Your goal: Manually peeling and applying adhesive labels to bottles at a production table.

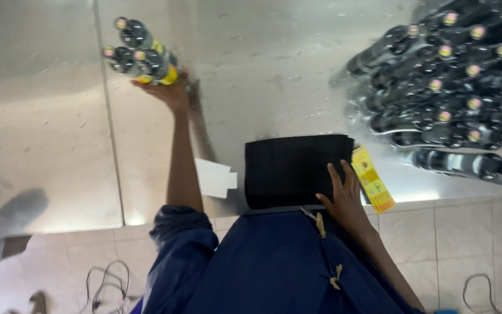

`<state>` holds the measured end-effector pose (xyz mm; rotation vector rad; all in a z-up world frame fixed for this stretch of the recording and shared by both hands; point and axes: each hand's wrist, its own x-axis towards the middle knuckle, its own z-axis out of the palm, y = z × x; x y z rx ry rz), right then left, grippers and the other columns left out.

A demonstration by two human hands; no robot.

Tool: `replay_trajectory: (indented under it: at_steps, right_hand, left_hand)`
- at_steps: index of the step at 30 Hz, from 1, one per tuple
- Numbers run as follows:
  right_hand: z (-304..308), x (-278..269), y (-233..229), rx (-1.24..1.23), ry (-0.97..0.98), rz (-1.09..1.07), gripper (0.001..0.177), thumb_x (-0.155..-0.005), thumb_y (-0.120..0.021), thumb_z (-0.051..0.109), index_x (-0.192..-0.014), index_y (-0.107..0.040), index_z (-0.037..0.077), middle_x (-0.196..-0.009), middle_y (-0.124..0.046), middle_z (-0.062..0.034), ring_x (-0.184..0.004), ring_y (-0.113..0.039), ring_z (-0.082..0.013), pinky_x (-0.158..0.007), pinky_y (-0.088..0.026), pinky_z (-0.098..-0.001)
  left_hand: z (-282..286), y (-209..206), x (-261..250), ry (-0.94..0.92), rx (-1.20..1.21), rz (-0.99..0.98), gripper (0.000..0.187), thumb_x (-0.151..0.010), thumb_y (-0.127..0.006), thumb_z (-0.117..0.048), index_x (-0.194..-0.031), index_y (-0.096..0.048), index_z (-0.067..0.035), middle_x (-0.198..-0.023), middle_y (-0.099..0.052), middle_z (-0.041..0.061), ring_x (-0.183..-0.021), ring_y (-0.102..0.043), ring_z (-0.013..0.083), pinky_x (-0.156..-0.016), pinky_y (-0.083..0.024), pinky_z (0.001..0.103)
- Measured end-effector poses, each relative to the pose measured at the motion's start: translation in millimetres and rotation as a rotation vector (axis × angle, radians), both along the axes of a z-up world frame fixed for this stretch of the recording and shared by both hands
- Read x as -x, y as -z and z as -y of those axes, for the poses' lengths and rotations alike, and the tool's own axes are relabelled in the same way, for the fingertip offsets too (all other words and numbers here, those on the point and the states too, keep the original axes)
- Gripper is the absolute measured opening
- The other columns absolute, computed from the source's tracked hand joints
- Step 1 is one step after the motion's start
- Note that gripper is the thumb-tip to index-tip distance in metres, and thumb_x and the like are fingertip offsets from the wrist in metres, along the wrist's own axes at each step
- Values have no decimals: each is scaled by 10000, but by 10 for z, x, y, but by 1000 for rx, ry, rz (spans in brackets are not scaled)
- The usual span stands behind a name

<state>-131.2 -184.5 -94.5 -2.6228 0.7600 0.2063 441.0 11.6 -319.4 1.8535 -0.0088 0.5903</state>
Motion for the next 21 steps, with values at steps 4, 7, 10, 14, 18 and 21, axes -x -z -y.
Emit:
replay_trajectory:
  at_steps: [4, 7, 10, 14, 18, 21]
  right_hand:
    - [202, 136, 28, -12, 121, 29, 839, -944, -814, 373, -1665, -444, 157, -1644, -318, -186, -1512, -425, -431, -1167, -507, -555]
    - [538, -50, 54, 56, 86, 263, 791, -954, -818, 274, -1644, -484, 76, -1575, -403, -243, -1455, -472, -469, -1154, -524, -510]
    - [960, -547, -187, 153, 70, 519, 686, -1024, -800, 237, -1599, -537, -29, -1520, -475, -297, -1458, -502, -501, -1148, -516, -520]
    - [1818, -1517, -613, 108, 146, 603, 868, -1128, -739, -50, -1762, -150, 20, -1743, -166, -305, -1567, -351, -528, -1192, -530, -597]
    - [2456, -2012, -223, 435, 231, 340, 922, -1113, -1019, 188, -1651, -308, -47, -1655, -245, -235, -1527, -241, -468, -1240, -437, -678]
    - [2195, -2011, -476, 402, 113, 574, 702, -871, -1063, 22, -1249, -472, 44, -1320, -470, -174, -1271, -417, -383, -1000, -437, -516]
  left_hand:
    - [109, 160, -436, 126, -25, 169, 1713, -582, -1291, -205, -1745, -49, -14, -1624, -328, 391, -1596, -320, 560, -1380, -180, 637]
    - [200, 54, -585, 98, -124, -73, 1802, -653, -1311, -197, -1791, 86, -199, -1743, -227, 281, -1693, -197, 461, -1422, -109, 628]
    - [161, 53, -425, 105, -175, -131, 1845, -657, -1345, -255, -1788, 112, -205, -1740, -208, 329, -1702, -139, 467, -1422, -116, 635]
    - [221, -419, 329, 317, -28, -175, 1665, -821, -1223, -289, -1759, 144, -133, -1805, 89, 306, -1716, 23, 491, -1402, -44, 650]
    - [92, -1587, 1743, 501, 60, -522, 1371, -993, -973, -286, -1728, 181, -197, -1845, 183, 192, -1731, 84, 393, -1393, -61, 547]
    - [-190, -2096, 2565, 579, 46, -589, 1294, -950, -882, -106, -1728, 151, -151, -1849, 138, 167, -1731, 37, 366, -1397, -74, 483]
